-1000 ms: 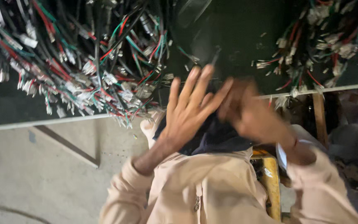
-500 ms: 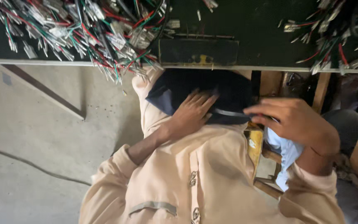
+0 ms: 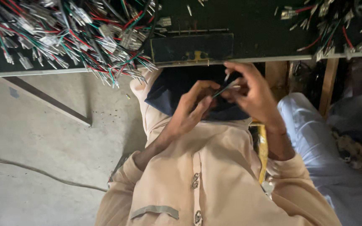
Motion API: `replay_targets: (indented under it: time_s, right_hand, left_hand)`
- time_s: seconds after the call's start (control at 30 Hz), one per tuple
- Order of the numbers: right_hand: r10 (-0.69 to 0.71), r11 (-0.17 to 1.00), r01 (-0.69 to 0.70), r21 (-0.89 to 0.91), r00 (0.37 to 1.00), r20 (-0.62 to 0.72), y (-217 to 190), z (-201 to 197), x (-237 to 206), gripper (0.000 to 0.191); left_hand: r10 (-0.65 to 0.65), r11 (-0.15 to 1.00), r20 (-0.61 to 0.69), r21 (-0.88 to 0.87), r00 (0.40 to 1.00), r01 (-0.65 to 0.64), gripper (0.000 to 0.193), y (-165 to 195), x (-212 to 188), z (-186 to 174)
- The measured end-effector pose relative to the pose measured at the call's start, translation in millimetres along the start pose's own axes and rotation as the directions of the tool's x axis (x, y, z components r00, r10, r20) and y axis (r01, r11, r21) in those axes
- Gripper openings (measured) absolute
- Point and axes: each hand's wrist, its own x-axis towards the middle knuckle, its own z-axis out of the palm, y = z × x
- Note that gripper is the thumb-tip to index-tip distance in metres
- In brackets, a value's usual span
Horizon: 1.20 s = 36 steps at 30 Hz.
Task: The person sits at a workbench covered with wire harnesses and joins wires by hand, twisting exposed wire ends together and fitting them into white connector housings. They place completed connections onto a small jig on the bench and pick up new harnesses to continue the same joining work.
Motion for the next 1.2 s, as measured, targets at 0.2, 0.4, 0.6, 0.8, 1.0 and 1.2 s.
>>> replay_targets:
  time_s: [0.2,0.4,0.6,0.8,1.0,1.2]
  right_hand:
    - [-0.176,0.984,0.176,0.033,0.984,-0.015,15.9,-1.1,-6.9,0.029]
    - [0.012,0.891,-0.012,0.454,1.000,0.004,27.2,11.9,3.3,0.018]
    - [-0.259,0.948,0.296,0.118,0.931,-0.259,27.8,32.0,-2.9,0.018]
    - [-0.387,0.922,0.373,-0.102,0.886,-0.254,11.7,29.9,-2.7,0.014]
    - [-0.382,0.913,0.327,-0.243,0.895,-0.232,-3.2,26.1,-10.6,0.012]
    - [-0.348,0.937,0.335,-0.097,0.913,-0.213,5.9,17.3,-18.0,0.011]
  left_hand:
    - [-0.194,0.981,-0.104,-0.026,0.975,0.193,0.028,13.6,5.4,5.7]
    - [0.423,0.776,-0.141,0.567,0.895,-0.277,0.015,3.4,-4.4,11.9]
    - [-0.141,0.989,-0.444,-0.099,0.885,0.108,0.014,-7.9,-4.7,11.4]
    - [0.278,0.860,-0.176,0.484,0.944,-0.163,0.016,-2.3,-5.0,8.5]
    - [-0.175,0.949,-0.134,-0.289,0.975,0.130,0.027,3.2,4.4,-0.9]
    - [-0.164,0.908,-0.169,-0.411,0.972,0.082,0.031,-0.2,6.8,-3.1]
